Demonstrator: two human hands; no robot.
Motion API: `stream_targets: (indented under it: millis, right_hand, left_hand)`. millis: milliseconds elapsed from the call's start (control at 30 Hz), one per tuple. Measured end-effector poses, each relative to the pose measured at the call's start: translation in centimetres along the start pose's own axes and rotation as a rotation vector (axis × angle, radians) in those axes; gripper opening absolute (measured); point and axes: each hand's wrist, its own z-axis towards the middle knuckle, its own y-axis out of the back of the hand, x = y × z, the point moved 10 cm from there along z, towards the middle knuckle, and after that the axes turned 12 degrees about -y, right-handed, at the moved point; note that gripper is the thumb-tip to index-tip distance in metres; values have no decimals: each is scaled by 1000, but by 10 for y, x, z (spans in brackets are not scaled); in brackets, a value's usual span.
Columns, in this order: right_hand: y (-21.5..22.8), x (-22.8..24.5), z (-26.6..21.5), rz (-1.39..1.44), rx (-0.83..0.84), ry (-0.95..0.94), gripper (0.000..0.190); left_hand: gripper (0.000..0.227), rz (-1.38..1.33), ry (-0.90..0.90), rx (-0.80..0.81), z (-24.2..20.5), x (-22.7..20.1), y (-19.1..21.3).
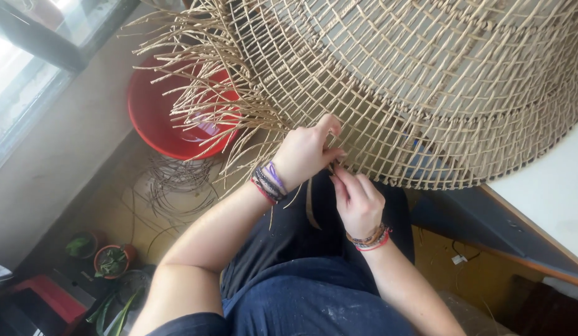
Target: Weaving flexible wicker strands into a large conical structure to create a piece of furniture or decor.
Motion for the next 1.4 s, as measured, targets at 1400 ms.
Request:
stream_targets:
  millis: [1400]
  right_hand:
    - [-149, -86, -96, 1082, 716, -1026, 27]
  left_hand:
    - [42, -710, 112, -271, -74, -36, 23]
